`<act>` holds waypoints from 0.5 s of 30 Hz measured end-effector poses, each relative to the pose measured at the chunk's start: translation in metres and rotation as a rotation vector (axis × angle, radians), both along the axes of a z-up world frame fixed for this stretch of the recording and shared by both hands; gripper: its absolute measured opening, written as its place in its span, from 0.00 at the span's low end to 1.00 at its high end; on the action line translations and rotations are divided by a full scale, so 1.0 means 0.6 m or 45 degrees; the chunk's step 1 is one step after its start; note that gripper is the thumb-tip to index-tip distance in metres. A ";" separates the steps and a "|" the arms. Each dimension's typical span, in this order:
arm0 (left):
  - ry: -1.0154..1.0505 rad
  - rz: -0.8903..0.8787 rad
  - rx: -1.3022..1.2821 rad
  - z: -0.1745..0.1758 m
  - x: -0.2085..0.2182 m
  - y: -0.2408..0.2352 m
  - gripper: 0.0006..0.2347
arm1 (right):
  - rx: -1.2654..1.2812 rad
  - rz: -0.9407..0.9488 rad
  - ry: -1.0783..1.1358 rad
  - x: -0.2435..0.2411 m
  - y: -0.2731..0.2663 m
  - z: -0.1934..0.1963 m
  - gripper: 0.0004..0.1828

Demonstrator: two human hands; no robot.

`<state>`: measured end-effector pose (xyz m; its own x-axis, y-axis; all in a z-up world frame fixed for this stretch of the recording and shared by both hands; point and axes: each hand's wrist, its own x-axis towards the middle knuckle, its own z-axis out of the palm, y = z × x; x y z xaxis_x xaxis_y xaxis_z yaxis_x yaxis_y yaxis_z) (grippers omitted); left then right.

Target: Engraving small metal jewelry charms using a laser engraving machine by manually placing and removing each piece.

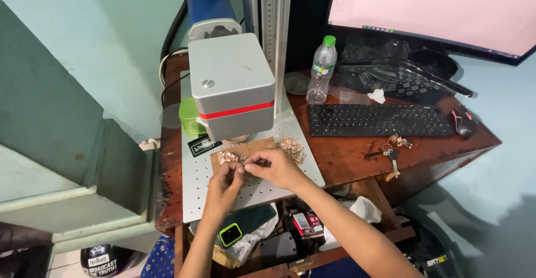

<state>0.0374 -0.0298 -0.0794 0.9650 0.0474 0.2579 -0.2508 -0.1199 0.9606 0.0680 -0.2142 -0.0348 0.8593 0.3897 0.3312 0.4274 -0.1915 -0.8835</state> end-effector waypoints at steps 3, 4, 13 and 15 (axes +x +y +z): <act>-0.073 0.069 0.150 0.017 -0.008 -0.001 0.06 | -0.021 -0.034 0.144 0.004 0.003 0.000 0.07; -0.071 0.071 0.148 0.024 -0.009 -0.001 0.06 | -0.022 -0.032 0.145 0.005 0.002 0.009 0.07; -0.032 0.405 0.137 0.040 -0.003 0.039 0.11 | -0.442 0.103 0.234 0.022 -0.007 0.072 0.08; -0.082 0.441 0.060 0.036 0.001 0.047 0.10 | -0.680 0.113 0.187 0.016 -0.007 0.091 0.09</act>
<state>0.0382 -0.0017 -0.0576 0.8755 0.3557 0.3270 -0.2472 -0.2518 0.9357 0.0776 -0.2186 0.0198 0.8379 0.5433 -0.0525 0.3421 -0.5977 -0.7251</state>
